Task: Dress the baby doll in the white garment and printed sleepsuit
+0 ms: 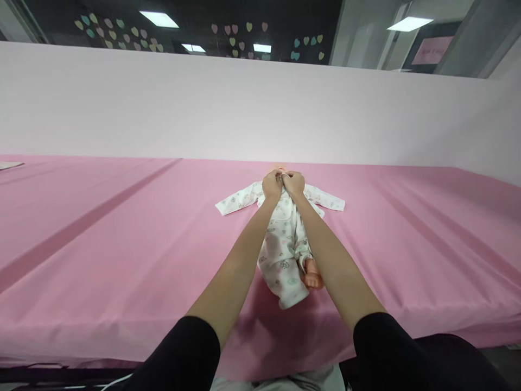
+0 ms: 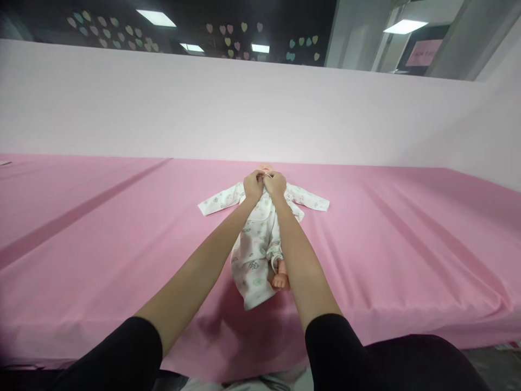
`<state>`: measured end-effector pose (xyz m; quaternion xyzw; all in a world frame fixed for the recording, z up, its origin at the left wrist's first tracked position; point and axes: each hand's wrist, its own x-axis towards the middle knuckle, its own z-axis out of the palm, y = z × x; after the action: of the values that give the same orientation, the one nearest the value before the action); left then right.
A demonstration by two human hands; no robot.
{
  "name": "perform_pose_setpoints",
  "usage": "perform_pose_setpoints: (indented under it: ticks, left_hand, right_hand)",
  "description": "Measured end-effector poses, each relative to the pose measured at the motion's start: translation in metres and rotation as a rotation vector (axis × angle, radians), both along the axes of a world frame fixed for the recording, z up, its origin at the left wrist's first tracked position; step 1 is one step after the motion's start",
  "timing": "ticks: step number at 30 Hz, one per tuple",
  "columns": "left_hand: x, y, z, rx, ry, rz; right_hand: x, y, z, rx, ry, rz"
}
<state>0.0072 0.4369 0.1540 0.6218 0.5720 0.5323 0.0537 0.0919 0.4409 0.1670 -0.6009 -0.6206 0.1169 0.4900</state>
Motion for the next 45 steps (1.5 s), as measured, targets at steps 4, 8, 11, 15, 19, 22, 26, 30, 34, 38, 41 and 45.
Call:
perform_pose_setpoints:
  ticks: [4,8,11,15,19,22,26,30,34,38,41,45]
  left_hand:
    - [0.000,0.002,-0.002,0.029,-0.049,-0.006]
    - [0.000,0.002,-0.002,0.044,-0.067,-0.002]
    - [-0.001,0.002,-0.003,0.048,-0.069,0.008]
    - [0.000,0.001,-0.001,0.002,-0.080,0.031]
    - [0.001,-0.003,0.003,-0.016,-0.119,0.038]
    - [-0.001,-0.003,0.003,-0.048,-0.142,0.023]
    - [-0.004,0.000,0.001,-0.075,-0.121,0.030]
    - [-0.004,0.004,-0.002,-0.053,-0.094,0.048]
    - [-0.002,0.004,-0.002,-0.059,-0.059,0.091]
    - [0.001,0.002,0.001,-0.088,-0.009,0.129]
    - [0.003,-0.005,0.003,-0.124,0.053,0.183]
    - [0.005,-0.017,0.004,-0.080,0.142,0.178]
  right_hand:
    - [0.001,0.000,-0.001,0.020,-0.002,0.003]
    - [0.001,0.000,0.001,-0.007,0.003,0.005]
    - [0.001,0.002,0.002,-0.040,0.045,-0.009]
    - [0.003,0.002,0.003,-0.057,0.060,0.031]
    - [0.003,0.001,0.003,-0.087,-0.017,0.039]
    - [0.002,0.002,0.002,-0.097,-0.066,0.031]
    - [0.000,0.006,0.001,-0.110,-0.156,0.008]
    - [-0.003,0.005,0.000,-0.107,-0.259,-0.007]
    - [-0.004,0.004,0.001,-0.137,-0.291,0.003]
    - [-0.002,0.007,0.001,-0.190,-0.188,0.025]
    - [0.001,0.009,0.000,-0.217,-0.128,0.028]
    - [0.002,0.003,0.001,-0.179,-0.144,-0.025]
